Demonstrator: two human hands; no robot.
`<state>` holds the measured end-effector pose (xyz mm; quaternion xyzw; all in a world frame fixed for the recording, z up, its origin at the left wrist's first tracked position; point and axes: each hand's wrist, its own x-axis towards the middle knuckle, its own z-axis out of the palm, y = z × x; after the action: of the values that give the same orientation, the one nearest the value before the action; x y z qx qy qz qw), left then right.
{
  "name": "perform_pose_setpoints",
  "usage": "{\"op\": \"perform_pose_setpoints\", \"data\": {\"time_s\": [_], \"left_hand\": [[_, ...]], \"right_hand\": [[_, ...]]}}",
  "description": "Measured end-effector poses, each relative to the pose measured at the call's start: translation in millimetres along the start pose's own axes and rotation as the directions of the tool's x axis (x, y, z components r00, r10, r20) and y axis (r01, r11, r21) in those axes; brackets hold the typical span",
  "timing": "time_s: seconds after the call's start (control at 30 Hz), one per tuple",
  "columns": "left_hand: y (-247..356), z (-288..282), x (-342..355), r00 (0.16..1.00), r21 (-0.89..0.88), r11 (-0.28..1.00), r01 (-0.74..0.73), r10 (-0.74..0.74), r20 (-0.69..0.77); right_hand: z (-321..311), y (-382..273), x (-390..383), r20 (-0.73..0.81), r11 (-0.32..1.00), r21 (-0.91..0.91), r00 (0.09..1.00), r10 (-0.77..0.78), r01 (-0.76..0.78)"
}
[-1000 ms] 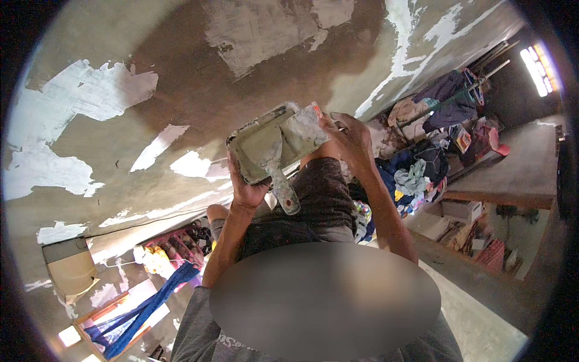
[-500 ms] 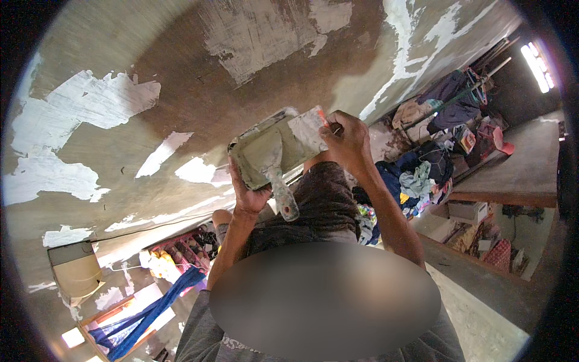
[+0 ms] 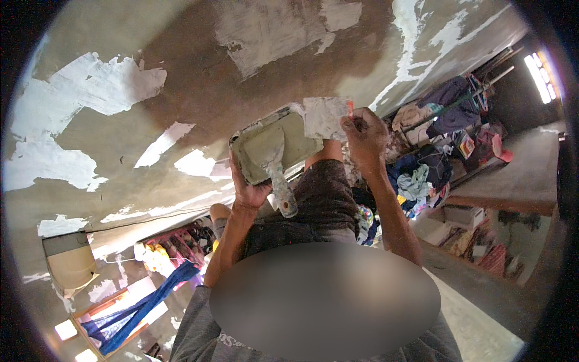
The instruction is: The person applies white plaster to a wall using a trowel and a hawk, repeatedly loading the trowel and smoothing the material over the surface.
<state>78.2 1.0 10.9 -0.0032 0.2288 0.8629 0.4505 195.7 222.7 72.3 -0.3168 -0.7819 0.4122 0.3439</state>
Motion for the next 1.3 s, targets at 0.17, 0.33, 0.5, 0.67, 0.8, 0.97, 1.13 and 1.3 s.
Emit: {"op": "perform_pose_setpoints", "data": {"time_s": [0.17, 0.33, 0.5, 0.67, 0.8, 0.97, 1.13, 1.3], "left_hand": [[0.3, -1.5, 0.6, 0.998, 0.024, 1.000, -0.004, 0.005, -0.068], [2.9, 4.5, -3.1, 0.998, -0.013, 0.999, -0.041, 0.040, -0.039], [10.2, -4.3, -6.2, 0.997, -0.040, 0.997, -0.062, 0.060, -0.054], [17.2, -0.3, -10.0, 0.994, -0.064, 0.996, -0.062, 0.056, -0.092], [18.7, 5.7, -13.2, 0.988, -0.047, 0.996, -0.071, 0.064, -0.139], [23.2, 6.8, -17.6, 0.988, 0.001, 0.996, -0.089, 0.088, -0.123], [25.6, 4.8, -21.9, 0.987, -0.023, 0.990, -0.138, 0.135, -0.089], [32.9, 10.6, -29.3, 0.976, -0.025, 0.985, -0.169, 0.163, -0.142]], "right_hand": [[0.6, 3.6, 2.3, -0.082, 1.000, -0.011, 0.997, 0.011, -0.012], [1.8, -12.4, 0.4, -0.047, 0.997, 0.071, 0.998, 0.033, -0.029], [12.0, -19.8, -16.2, -0.053, 0.988, 0.067, 0.989, -0.137, 0.140], [27.5, -25.6, -31.3, -0.061, 0.903, -0.153, 0.909, -0.413, 0.400], [46.5, -11.8, -40.9, -0.052, 0.923, -0.054, 0.922, -0.383, 0.380], [51.5, -12.6, -40.9, 0.021, 0.828, -0.047, 0.829, -0.559, 0.559], [51.4, -10.6, -39.9, 0.136, 0.731, -0.087, 0.735, -0.664, 0.677], [46.0, -13.5, -39.8, 0.315, 0.656, -0.195, 0.680, -0.662, 0.729]]}}
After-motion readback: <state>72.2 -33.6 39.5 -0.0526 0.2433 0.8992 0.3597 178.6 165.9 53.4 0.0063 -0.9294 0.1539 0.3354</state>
